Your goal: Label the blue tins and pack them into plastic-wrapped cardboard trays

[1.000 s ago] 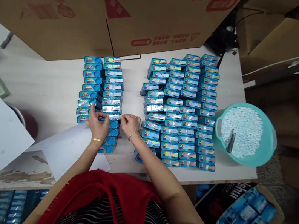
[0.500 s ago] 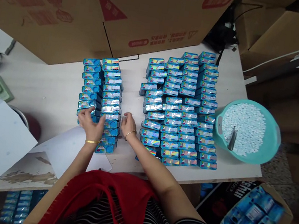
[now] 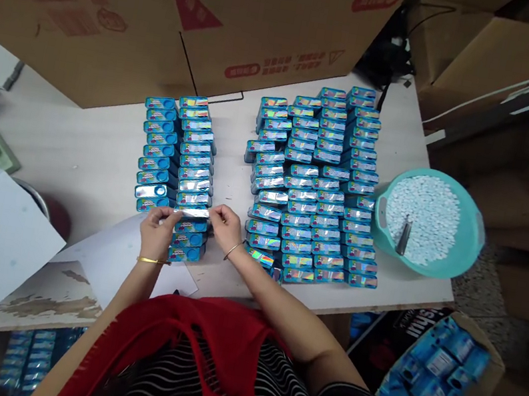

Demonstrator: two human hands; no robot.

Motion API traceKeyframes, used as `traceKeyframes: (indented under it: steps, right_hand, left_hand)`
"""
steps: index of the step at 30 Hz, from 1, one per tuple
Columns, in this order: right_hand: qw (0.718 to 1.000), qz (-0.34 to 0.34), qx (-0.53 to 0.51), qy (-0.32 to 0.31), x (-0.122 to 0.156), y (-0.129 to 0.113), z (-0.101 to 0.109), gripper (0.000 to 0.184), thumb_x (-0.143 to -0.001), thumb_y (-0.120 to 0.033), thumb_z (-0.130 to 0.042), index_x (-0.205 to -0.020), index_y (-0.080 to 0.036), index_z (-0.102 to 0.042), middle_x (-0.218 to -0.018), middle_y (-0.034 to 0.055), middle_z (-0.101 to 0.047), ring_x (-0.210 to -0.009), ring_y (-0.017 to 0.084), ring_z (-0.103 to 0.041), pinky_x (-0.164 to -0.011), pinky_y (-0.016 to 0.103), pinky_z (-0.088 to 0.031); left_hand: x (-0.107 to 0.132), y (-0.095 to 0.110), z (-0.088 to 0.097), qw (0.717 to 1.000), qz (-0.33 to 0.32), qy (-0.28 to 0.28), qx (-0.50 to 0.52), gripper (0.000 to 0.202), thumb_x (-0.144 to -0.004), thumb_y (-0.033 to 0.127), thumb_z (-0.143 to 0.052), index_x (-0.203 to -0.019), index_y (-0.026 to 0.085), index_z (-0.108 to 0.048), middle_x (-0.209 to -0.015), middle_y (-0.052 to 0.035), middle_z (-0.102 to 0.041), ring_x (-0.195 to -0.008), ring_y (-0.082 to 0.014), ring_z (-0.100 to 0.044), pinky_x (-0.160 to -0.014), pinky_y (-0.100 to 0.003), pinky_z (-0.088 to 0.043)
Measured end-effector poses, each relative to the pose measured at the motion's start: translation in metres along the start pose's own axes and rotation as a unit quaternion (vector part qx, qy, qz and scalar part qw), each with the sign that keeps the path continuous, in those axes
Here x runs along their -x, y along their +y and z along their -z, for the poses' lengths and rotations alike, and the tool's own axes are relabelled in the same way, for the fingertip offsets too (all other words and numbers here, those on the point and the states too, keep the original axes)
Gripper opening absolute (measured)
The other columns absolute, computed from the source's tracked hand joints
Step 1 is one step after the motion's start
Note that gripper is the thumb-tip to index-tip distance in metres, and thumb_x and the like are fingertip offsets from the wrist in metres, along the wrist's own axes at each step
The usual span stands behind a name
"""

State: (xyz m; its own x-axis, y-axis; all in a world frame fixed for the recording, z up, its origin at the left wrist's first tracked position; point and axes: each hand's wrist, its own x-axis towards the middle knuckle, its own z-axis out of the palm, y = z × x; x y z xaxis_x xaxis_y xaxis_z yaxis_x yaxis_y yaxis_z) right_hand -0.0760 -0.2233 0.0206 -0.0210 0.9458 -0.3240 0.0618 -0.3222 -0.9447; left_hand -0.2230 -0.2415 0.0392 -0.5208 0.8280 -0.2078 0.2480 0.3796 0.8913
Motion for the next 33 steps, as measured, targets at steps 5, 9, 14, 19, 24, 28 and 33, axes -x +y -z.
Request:
traceKeyframes:
  steps: [5, 9, 14, 19, 24, 28, 33]
  right_hand:
    - [0.986, 0.071, 0.149, 0.016, -0.008, 0.001, 0.007, 0.028, -0.087, -0.042, -0.046, -0.069, -0.021, -0.05, -0.063, -0.0028, -0.048, -0.062, 0.013, -0.045, -0.063, 0.025, -0.038]
    - [0.955, 0.071, 0.287, 0.012, -0.008, 0.008, 0.008, 0.024, -0.09, -0.036, -0.046, -0.074, -0.02, -0.054, -0.073, -0.0001, -0.058, -0.072, 0.015, -0.051, -0.073, 0.028, -0.035]
    - [0.934, 0.055, 0.353, -0.005, -0.008, 0.02, 0.005, 0.021, -0.092, -0.033, -0.046, -0.08, -0.019, -0.057, -0.081, 0.0022, -0.063, -0.079, 0.017, -0.054, -0.076, 0.028, -0.031]
    - [0.939, 0.045, 0.339, -0.022, -0.011, 0.029, -0.001, 0.018, -0.091, -0.032, -0.045, -0.082, -0.02, -0.055, -0.08, 0.0009, -0.064, -0.079, 0.016, -0.056, -0.078, 0.028, -0.032]
    - [0.951, 0.03, 0.307, -0.024, -0.016, 0.039, -0.007, 0.01, -0.088, -0.03, -0.046, -0.09, -0.021, -0.05, -0.069, -0.0033, -0.058, -0.068, 0.016, -0.055, -0.073, 0.027, -0.034]
    - [0.938, 0.024, 0.342, -0.058, -0.026, 0.04, -0.008, 0.008, -0.086, -0.023, -0.042, -0.091, -0.022, -0.049, -0.072, -0.0013, -0.059, -0.068, 0.018, -0.055, -0.069, 0.028, -0.034]
    - [0.952, 0.037, 0.302, -0.02, -0.026, 0.032, 0.007, 0.016, -0.086, -0.028, -0.043, -0.099, -0.02, -0.048, -0.067, -0.0022, -0.052, -0.062, 0.017, -0.051, -0.059, 0.026, -0.034]
  left_hand:
    - [-0.009, -0.004, -0.007, 0.997, -0.008, -0.003, -0.081, 0.012, -0.068, 0.029, -0.067, -0.065, 0.019, -0.061, -0.085, -0.0023, -0.055, -0.09, -0.0202, -0.052, -0.091, -0.04, -0.04]
    - [-0.009, -0.004, -0.01, 0.98, -0.015, 0.001, -0.2, 0.01, -0.071, 0.03, -0.066, -0.068, 0.02, -0.064, -0.096, -0.0051, -0.057, -0.104, -0.0277, -0.05, -0.097, -0.05, -0.031]
    - [-0.007, -0.005, -0.014, 0.959, -0.046, -0.014, -0.28, 0.012, -0.073, 0.03, -0.063, -0.068, 0.02, -0.062, -0.096, -0.0079, -0.056, -0.101, -0.0319, -0.049, -0.088, -0.051, -0.034]
    - [-0.005, -0.002, -0.012, 0.943, -0.047, 0.019, -0.33, 0.03, -0.068, 0.034, -0.068, -0.089, 0.018, -0.055, -0.103, -0.0119, -0.053, -0.105, -0.0348, -0.048, -0.086, -0.051, -0.037]
    - [-0.005, 0.0, -0.014, 0.946, 0.013, 0.027, -0.323, 0.045, -0.066, 0.035, -0.07, -0.1, 0.018, -0.047, -0.11, -0.0126, -0.05, -0.111, -0.0344, -0.046, -0.09, -0.051, -0.038]
    - [-0.002, -0.004, -0.015, 0.96, 0.028, 0.04, -0.277, 0.043, -0.066, 0.034, -0.07, -0.099, 0.019, -0.047, -0.11, -0.0114, -0.051, -0.11, -0.0325, -0.047, -0.09, -0.051, -0.038]
    - [-0.01, -0.032, 0.042, 0.958, -0.087, 0.145, -0.233, 0.023, -0.084, 0.027, -0.05, -0.104, 0.017, -0.052, -0.107, -0.0107, -0.058, -0.101, -0.0243, -0.054, -0.094, -0.044, -0.037]
